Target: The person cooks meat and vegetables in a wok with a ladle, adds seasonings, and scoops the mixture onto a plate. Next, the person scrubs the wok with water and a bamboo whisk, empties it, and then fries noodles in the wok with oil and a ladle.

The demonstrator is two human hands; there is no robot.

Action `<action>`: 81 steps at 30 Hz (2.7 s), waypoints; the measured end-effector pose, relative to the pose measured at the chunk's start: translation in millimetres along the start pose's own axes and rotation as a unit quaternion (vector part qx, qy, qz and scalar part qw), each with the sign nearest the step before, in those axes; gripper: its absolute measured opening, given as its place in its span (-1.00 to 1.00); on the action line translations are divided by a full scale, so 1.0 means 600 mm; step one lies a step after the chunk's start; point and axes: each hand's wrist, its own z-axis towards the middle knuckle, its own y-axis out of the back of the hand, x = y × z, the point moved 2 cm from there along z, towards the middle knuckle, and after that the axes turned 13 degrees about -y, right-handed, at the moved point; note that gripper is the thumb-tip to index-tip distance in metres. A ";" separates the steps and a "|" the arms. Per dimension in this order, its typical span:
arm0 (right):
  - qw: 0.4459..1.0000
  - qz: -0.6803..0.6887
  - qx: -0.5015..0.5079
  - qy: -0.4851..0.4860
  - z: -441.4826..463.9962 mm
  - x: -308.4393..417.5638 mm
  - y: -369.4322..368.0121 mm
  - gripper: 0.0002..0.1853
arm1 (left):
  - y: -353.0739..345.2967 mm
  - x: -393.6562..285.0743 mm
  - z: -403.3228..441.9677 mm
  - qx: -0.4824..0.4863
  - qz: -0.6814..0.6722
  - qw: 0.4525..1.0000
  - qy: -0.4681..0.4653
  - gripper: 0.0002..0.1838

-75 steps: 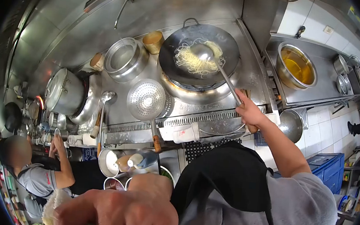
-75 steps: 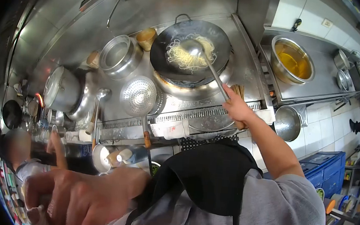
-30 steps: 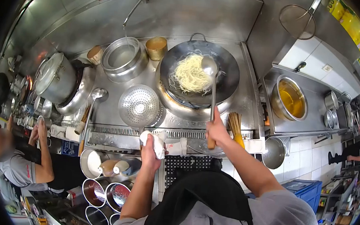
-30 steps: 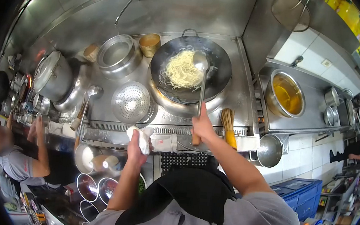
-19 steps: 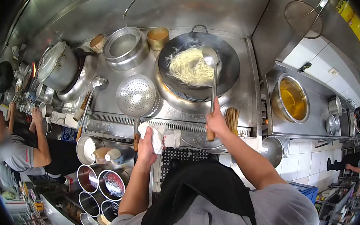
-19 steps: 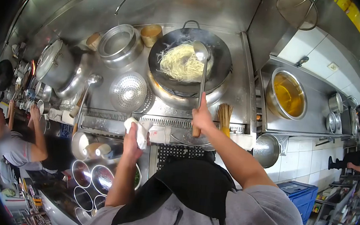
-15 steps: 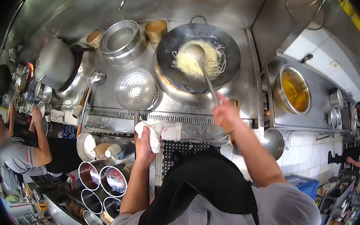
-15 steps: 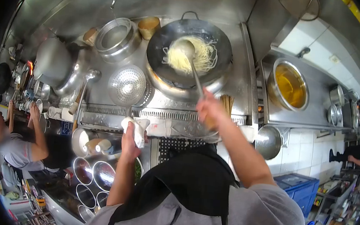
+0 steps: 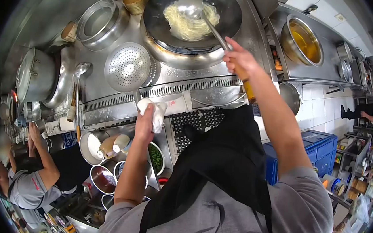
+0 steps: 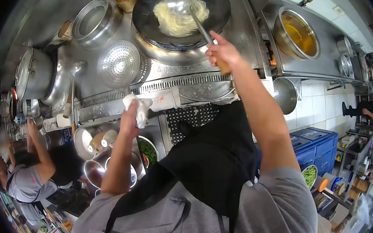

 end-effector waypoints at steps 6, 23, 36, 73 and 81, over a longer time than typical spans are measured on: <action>0.986 -0.087 -0.130 0.057 -0.052 -0.107 -0.133 -0.15 | 0.010 0.007 0.001 0.037 -0.020 0.999 -0.016 -0.53; 0.986 0.135 0.093 -0.022 0.011 -0.004 -0.026 -0.12 | -0.045 -0.041 0.028 0.038 -0.137 0.989 0.050 -0.54; 0.860 -0.403 -0.248 0.193 -0.119 -0.197 0.117 -0.11 | -0.367 -0.026 0.275 0.026 -0.169 0.976 0.133 -0.51; 0.753 -0.570 -0.280 0.171 -0.217 0.054 0.291 -0.11 | -0.382 0.020 0.152 -0.025 -0.356 0.927 0.113 -0.93; 0.756 -0.588 -0.250 0.142 -0.267 0.024 0.232 -0.08 | -0.250 -0.026 0.032 -0.027 -0.295 0.948 0.116 -0.88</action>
